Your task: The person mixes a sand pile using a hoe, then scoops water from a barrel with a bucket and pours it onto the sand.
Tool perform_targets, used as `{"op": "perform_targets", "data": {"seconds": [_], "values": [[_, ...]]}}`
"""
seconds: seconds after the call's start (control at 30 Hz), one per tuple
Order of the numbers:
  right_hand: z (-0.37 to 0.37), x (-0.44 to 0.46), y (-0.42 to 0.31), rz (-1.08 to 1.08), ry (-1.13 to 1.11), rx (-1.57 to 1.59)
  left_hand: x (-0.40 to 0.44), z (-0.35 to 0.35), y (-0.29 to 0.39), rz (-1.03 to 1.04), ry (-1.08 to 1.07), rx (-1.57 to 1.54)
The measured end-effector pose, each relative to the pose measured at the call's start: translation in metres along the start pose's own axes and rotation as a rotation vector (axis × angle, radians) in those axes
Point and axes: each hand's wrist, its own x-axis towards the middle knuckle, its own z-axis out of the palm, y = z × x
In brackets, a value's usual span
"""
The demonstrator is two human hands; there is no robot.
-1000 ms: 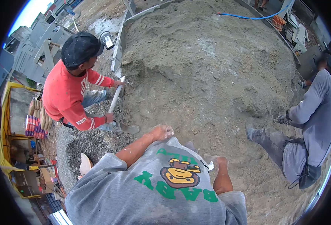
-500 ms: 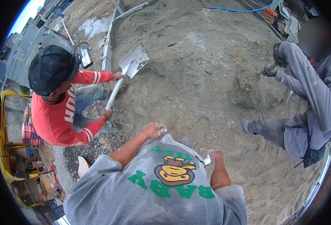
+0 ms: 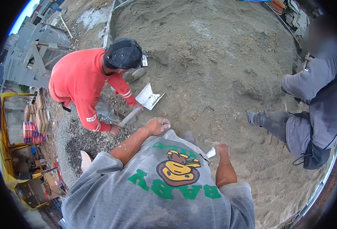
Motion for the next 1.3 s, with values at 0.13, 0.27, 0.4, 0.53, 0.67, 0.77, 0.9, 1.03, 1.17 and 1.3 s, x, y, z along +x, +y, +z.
{"op": "perform_targets", "data": {"seconds": [0.13, 0.27, 0.4, 0.53, 0.67, 0.77, 0.9, 1.03, 1.17, 1.3], "values": [[0.0, -0.015, -0.008, 0.01, 0.0, 0.021, 0.004, -0.006, -0.004, -0.009, -0.004, 0.011], [0.003, -0.019, -0.008, -0.008, -0.01, -0.019, 0.003, -0.008, -0.001, -0.01, 0.024, -0.022], [0.001, -0.022, -0.015, -0.008, 0.063, -0.063, 0.008, -0.009, -0.008, 0.019, 0.025, -0.031], [0.003, -0.018, -0.015, 0.054, 0.048, -0.056, 0.013, -0.019, -0.01, -0.035, -0.018, -0.048], [0.013, 0.008, -0.021, -0.119, -0.032, -0.366, 0.017, -0.03, -0.018, -0.002, 0.03, -0.003], [0.009, -0.019, -0.04, 0.022, -0.013, -0.164, 0.017, -0.039, -0.019, -0.006, 0.031, -0.043], [0.026, 0.033, -0.028, -0.078, -0.062, -0.299, 0.019, -0.04, -0.028, -0.003, 0.026, -0.066], [0.015, -0.013, -0.04, -0.132, -0.017, -0.328, 0.015, -0.046, -0.037, 0.015, 0.034, -0.071], [0.025, -0.009, -0.036, -0.262, 0.03, -0.444, 0.009, -0.05, -0.044, 0.019, 0.017, -0.013], [0.022, -0.043, -0.059, -0.389, 0.027, -0.635, 0.002, -0.05, -0.051, 0.046, 0.041, 0.007]]}}
